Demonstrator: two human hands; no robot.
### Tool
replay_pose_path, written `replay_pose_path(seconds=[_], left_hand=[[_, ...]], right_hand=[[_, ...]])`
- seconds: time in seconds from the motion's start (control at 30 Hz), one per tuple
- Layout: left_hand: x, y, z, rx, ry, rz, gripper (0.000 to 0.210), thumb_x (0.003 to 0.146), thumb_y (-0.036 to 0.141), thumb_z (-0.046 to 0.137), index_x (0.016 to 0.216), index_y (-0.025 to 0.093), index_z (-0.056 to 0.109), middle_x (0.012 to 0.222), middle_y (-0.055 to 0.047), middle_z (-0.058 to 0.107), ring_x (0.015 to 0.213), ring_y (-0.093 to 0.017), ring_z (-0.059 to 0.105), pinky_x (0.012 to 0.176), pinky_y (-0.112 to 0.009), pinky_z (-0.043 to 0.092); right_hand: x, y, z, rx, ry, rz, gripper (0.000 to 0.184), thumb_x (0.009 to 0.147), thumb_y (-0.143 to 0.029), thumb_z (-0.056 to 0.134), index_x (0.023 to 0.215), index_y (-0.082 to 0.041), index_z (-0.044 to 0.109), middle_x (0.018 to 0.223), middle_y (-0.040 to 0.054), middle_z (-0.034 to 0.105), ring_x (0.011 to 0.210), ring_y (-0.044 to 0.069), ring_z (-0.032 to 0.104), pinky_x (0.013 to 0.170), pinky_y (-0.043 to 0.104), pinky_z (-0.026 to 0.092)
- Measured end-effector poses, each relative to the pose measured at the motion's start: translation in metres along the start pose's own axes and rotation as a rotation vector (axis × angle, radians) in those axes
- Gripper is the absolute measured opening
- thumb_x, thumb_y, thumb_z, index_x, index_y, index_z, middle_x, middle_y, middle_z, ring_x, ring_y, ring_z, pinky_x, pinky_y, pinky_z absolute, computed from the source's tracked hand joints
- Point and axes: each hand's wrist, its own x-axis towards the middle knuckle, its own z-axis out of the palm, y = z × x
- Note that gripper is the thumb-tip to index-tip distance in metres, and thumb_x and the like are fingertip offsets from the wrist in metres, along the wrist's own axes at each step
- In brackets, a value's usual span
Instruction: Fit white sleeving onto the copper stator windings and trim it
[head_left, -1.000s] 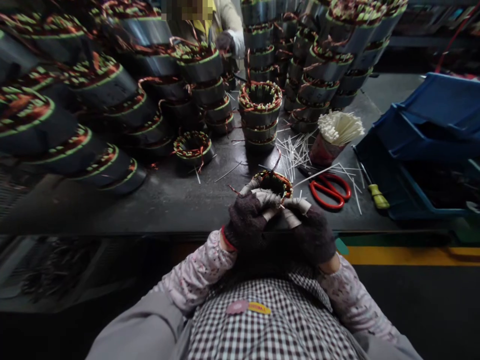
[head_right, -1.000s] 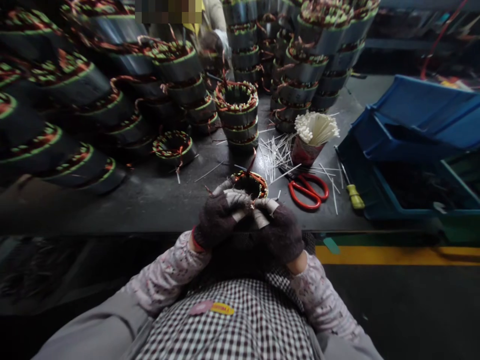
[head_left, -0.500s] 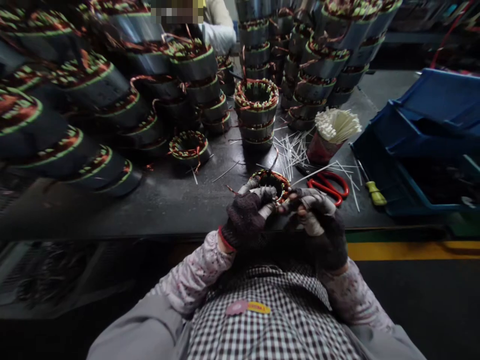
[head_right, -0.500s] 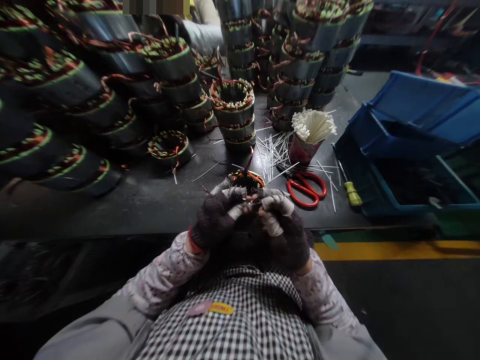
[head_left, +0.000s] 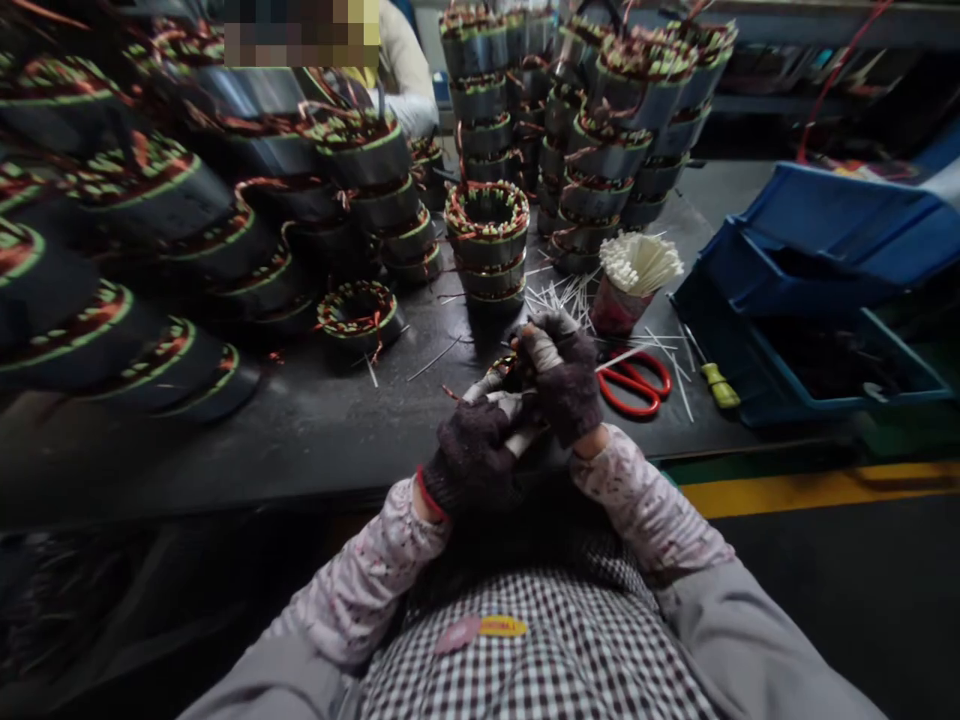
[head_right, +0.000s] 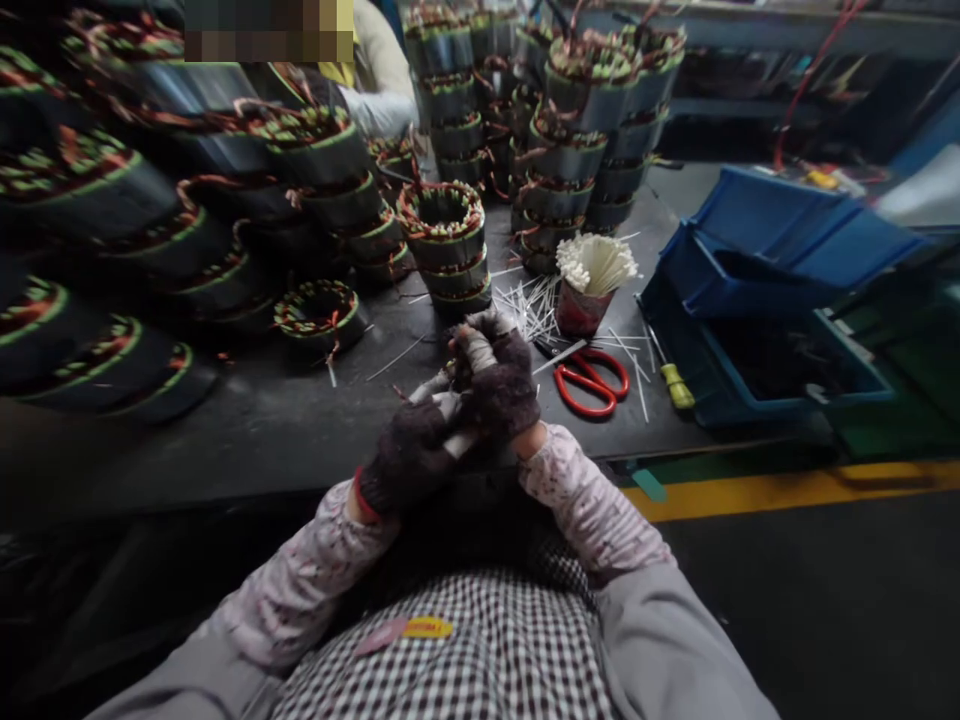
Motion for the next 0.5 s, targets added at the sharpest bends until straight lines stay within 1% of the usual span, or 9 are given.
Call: replay_pose_path(seconds=[0.03, 0.07, 0.13, 0.17, 0.23, 0.3, 0.33, 0.4, 0.5], left_hand=[[0.001, 0.002, 0.000, -0.014, -0.015, 0.005, 0.020, 0.101, 0.032, 0.067, 0.111, 0.024, 0.082, 0.113, -0.004, 0.087, 0.112, -0.027, 0.080, 0.127, -0.054, 0.049], [0.002, 0.005, 0.001, -0.026, -0.016, 0.001, 0.018, 0.100, 0.032, 0.069, 0.110, 0.025, 0.082, 0.110, -0.003, 0.087, 0.107, -0.026, 0.081, 0.128, -0.055, 0.048], [0.004, 0.009, 0.007, -0.026, 0.028, -0.041, 0.014, 0.098, 0.032, 0.071, 0.102, 0.027, 0.084, 0.100, 0.000, 0.087, 0.094, -0.024, 0.082, 0.126, -0.055, 0.048], [0.005, 0.011, 0.011, -0.010, 0.071, -0.070, 0.013, 0.098, 0.032, 0.072, 0.098, 0.027, 0.084, 0.095, 0.000, 0.087, 0.089, -0.023, 0.081, 0.124, -0.056, 0.049], [0.005, 0.014, 0.019, 0.048, 0.143, -0.114, 0.015, 0.099, 0.032, 0.070, 0.097, 0.026, 0.084, 0.093, -0.001, 0.087, 0.087, -0.024, 0.081, 0.122, -0.058, 0.050], [0.004, 0.014, 0.025, 0.124, 0.155, -0.115, 0.021, 0.098, 0.033, 0.070, 0.110, 0.022, 0.083, 0.103, -0.006, 0.087, 0.096, -0.029, 0.082, 0.123, -0.062, 0.049], [0.004, 0.014, 0.027, 0.164, 0.143, -0.099, 0.027, 0.097, 0.034, 0.072, 0.118, 0.020, 0.082, 0.109, -0.008, 0.087, 0.101, -0.031, 0.082, 0.124, -0.063, 0.048], [0.003, 0.012, 0.029, 0.233, 0.104, -0.065, 0.036, 0.096, 0.037, 0.074, 0.125, 0.017, 0.081, 0.118, -0.012, 0.085, 0.109, -0.034, 0.081, 0.125, -0.065, 0.046], [0.003, 0.010, 0.030, 0.260, 0.071, -0.059, 0.028, 0.097, 0.036, 0.075, 0.118, 0.020, 0.084, 0.116, -0.009, 0.086, 0.109, -0.032, 0.081, 0.125, -0.062, 0.045]], right_hand=[[0.006, 0.004, 0.002, -0.017, 0.010, -0.030, 0.028, 0.092, -0.047, 0.078, 0.084, -0.025, 0.064, 0.078, -0.0018, 0.070, 0.070, 0.014, 0.066, 0.065, 0.027, 0.057], [0.009, 0.006, -0.002, -0.038, 0.001, -0.062, 0.026, 0.092, -0.047, 0.078, 0.086, -0.025, 0.066, 0.081, -0.0010, 0.072, 0.073, 0.015, 0.068, 0.067, 0.028, 0.059], [0.011, 0.003, -0.024, -0.071, 0.007, -0.127, 0.025, 0.095, -0.050, 0.074, 0.093, -0.025, 0.069, 0.091, 0.0010, 0.077, 0.075, 0.015, 0.071, 0.067, 0.029, 0.059], [0.013, -0.001, -0.041, -0.094, 0.050, -0.159, 0.026, 0.098, -0.052, 0.070, 0.096, -0.026, 0.069, 0.095, 0.0017, 0.078, 0.073, 0.014, 0.071, 0.064, 0.029, 0.059], [0.022, -0.006, -0.080, -0.200, 0.228, -0.213, 0.028, 0.098, -0.053, 0.067, 0.100, -0.025, 0.069, 0.097, 0.0017, 0.079, 0.067, 0.013, 0.068, 0.061, 0.029, 0.057], [0.040, -0.005, -0.115, -0.399, 0.400, -0.233, 0.027, 0.092, -0.050, 0.072, 0.099, -0.024, 0.069, 0.091, 0.0007, 0.077, 0.068, 0.014, 0.067, 0.067, 0.031, 0.060], [0.051, -0.002, -0.129, -0.515, 0.438, -0.235, 0.026, 0.089, -0.047, 0.074, 0.098, -0.023, 0.071, 0.090, 0.0014, 0.078, 0.072, 0.016, 0.068, 0.073, 0.034, 0.061], [0.071, 0.007, -0.143, -0.715, 0.445, -0.237, 0.025, 0.084, -0.041, 0.075, 0.100, -0.021, 0.074, 0.095, 0.0053, 0.080, 0.084, 0.021, 0.072, 0.086, 0.040, 0.062], [0.091, 0.020, -0.142, -0.856, 0.403, -0.251, 0.024, 0.083, -0.037, 0.075, 0.100, -0.020, 0.079, 0.100, 0.0102, 0.083, 0.092, 0.027, 0.075, 0.095, 0.047, 0.060]])
